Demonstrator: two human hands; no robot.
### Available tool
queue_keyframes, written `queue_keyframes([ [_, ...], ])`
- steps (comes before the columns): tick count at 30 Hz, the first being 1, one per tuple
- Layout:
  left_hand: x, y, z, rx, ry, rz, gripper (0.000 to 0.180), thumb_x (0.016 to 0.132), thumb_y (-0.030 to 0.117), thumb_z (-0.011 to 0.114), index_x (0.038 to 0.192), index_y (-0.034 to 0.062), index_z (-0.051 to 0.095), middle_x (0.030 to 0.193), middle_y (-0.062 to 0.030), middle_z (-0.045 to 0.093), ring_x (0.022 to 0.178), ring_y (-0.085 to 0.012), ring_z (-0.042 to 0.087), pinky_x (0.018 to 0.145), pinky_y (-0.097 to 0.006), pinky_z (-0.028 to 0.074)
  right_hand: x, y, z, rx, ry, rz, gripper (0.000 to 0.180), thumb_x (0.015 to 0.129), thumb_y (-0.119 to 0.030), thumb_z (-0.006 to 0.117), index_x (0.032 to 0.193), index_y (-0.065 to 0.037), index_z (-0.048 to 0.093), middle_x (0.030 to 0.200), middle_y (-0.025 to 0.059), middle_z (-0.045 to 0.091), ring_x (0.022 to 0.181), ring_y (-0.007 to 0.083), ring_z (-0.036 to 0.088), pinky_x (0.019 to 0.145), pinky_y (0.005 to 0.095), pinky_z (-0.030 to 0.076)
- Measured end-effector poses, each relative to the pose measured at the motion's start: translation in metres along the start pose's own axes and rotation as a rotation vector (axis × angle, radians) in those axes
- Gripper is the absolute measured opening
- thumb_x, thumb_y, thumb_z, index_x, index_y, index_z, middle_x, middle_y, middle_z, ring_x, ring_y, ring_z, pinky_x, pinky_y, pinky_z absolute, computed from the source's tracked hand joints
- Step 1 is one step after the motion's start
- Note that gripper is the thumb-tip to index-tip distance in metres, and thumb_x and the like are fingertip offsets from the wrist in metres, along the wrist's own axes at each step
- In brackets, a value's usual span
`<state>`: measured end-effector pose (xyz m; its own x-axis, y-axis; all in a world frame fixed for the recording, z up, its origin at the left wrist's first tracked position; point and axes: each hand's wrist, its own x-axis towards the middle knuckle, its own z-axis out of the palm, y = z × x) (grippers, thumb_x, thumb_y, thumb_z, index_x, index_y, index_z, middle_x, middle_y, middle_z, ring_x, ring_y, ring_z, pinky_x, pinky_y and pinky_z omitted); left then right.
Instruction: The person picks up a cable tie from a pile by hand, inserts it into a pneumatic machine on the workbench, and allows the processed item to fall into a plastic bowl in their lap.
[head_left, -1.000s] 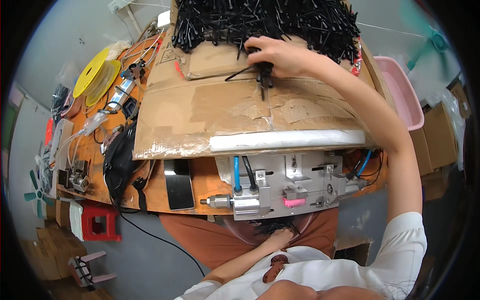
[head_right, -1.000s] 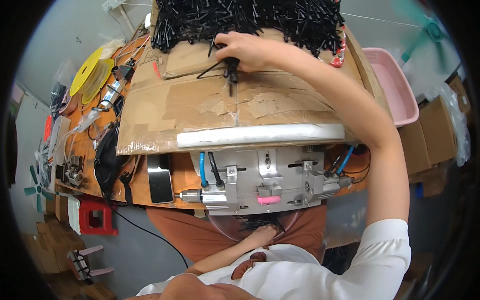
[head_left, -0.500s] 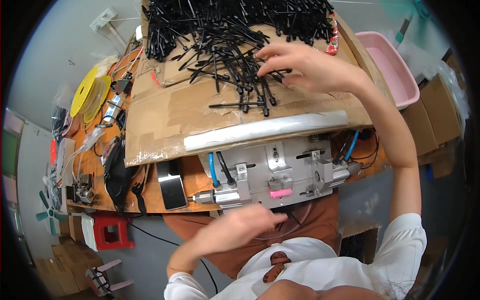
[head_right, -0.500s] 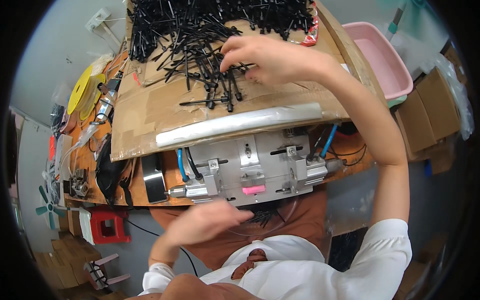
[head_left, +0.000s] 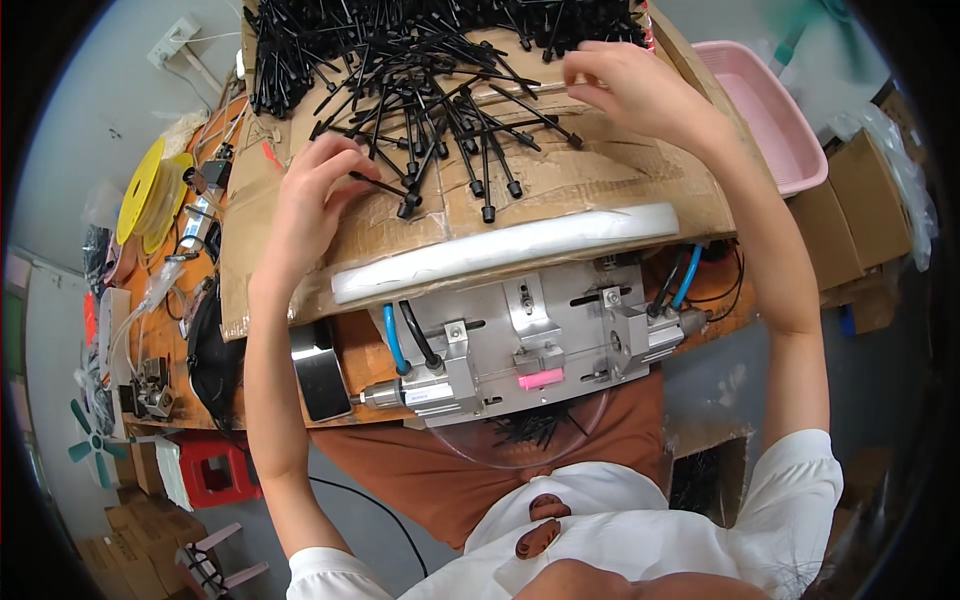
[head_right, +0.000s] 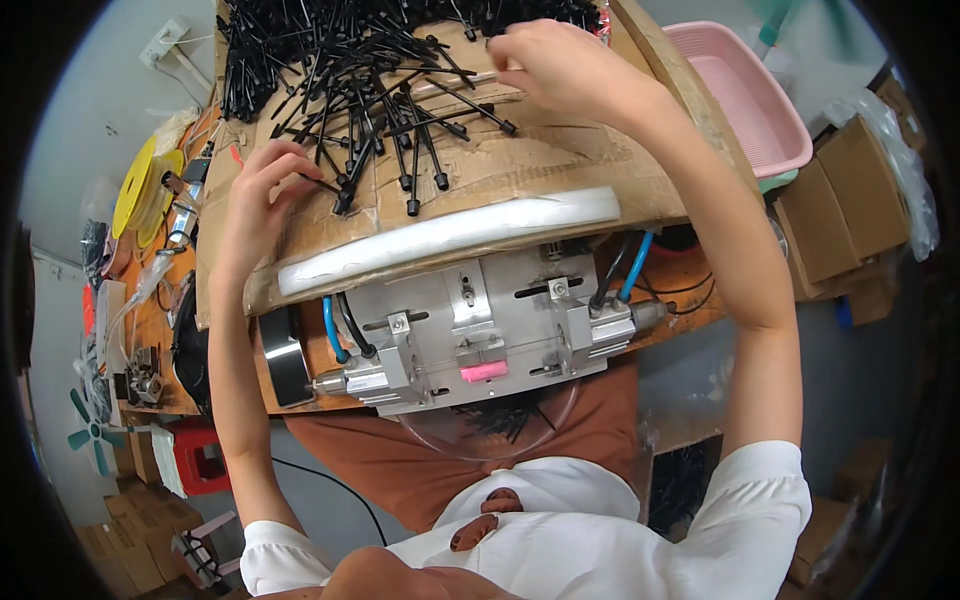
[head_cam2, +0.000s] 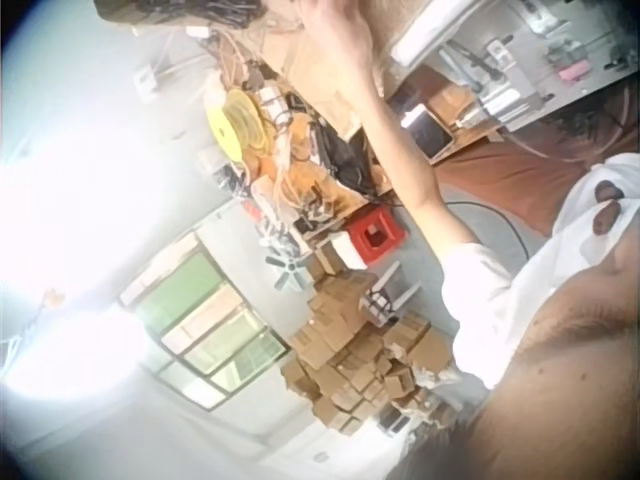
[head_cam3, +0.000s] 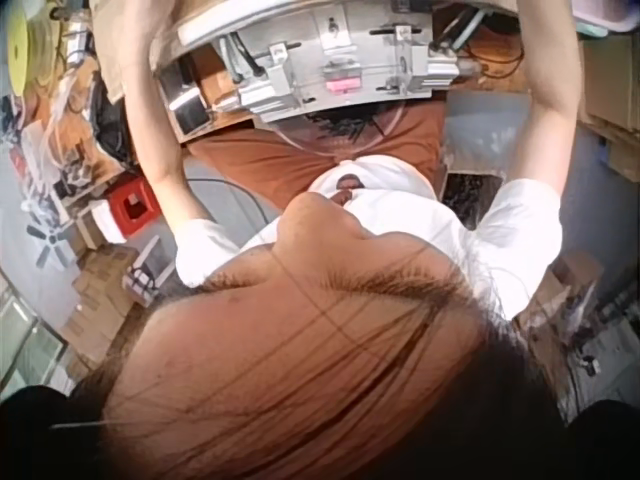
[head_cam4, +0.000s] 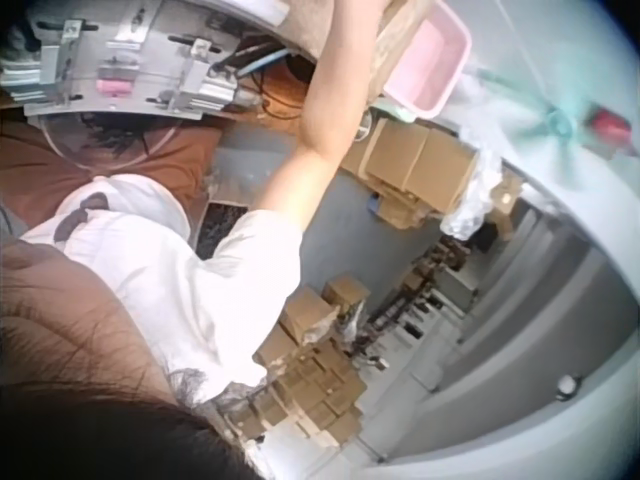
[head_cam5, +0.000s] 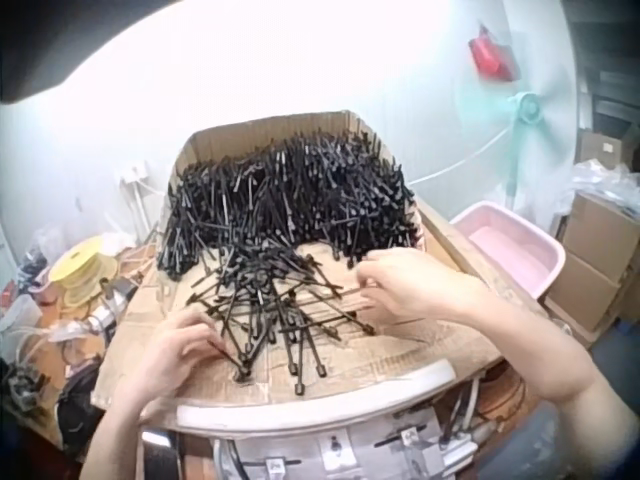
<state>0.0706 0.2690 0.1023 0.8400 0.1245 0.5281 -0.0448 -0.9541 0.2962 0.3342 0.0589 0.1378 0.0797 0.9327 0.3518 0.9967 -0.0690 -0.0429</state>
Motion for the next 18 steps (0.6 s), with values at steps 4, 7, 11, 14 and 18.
queue_keyframes([
  [4,-0.004,0.038,0.001,-0.091,-0.099,-0.169,0.016,0.079,0.003,0.066,0.094,0.0017,0.061,0.077,-0.0047,0.051,0.066,-0.0157,0.046,0.061,-0.027,0.040,-0.015,-0.015,0.009,0.047,-0.077,0.107,0.020,0.086,-0.019,0.062,0.091,0.000,0.058,0.080,0.0145,0.058,0.080,0.0318,0.058,0.070,0.0385,0.046],
  [7,-0.005,0.047,0.007,-0.125,-0.169,-0.224,0.022,0.079,0.009,0.070,0.096,0.0019,0.059,0.071,-0.0036,0.045,0.060,-0.0143,0.043,0.057,-0.026,0.039,-0.012,-0.036,0.029,0.108,-0.025,0.087,0.018,0.085,-0.016,0.062,0.087,0.001,0.056,0.083,0.0160,0.058,0.082,0.0347,0.058,0.072,0.0414,0.046],
  [11,-0.004,0.058,0.007,-0.055,-0.167,-0.287,0.026,0.076,0.012,0.074,0.093,0.0014,0.058,0.067,-0.0032,0.046,0.060,-0.0124,0.043,0.056,-0.027,0.039,-0.012,-0.067,0.028,0.077,-0.019,0.072,0.009,0.082,-0.005,0.059,0.087,0.001,0.054,0.087,0.0170,0.058,0.087,0.0377,0.057,0.075,0.0445,0.046],
  [14,-0.003,0.058,0.008,-0.017,-0.166,-0.317,0.026,0.077,0.013,0.074,0.092,0.0011,0.057,0.066,-0.0025,0.049,0.060,-0.0107,0.045,0.056,-0.026,0.040,-0.015,-0.070,0.023,0.001,0.073,0.096,0.014,0.079,0.001,0.054,0.092,0.003,0.060,0.089,0.0202,0.062,0.094,0.0376,0.060,0.084,0.0431,0.049],
  [18,-0.001,0.061,-0.007,-0.200,-0.120,-0.417,0.014,0.082,0.009,0.067,0.093,0.0023,0.061,0.068,-0.0001,0.052,0.066,-0.0079,0.049,0.064,-0.023,0.043,-0.025,-0.046,0.007,0.026,0.296,0.065,0.012,0.080,0.002,0.057,0.092,0.002,0.058,0.089,0.0174,0.062,0.087,0.0339,0.061,0.077,0.0397,0.049],
])
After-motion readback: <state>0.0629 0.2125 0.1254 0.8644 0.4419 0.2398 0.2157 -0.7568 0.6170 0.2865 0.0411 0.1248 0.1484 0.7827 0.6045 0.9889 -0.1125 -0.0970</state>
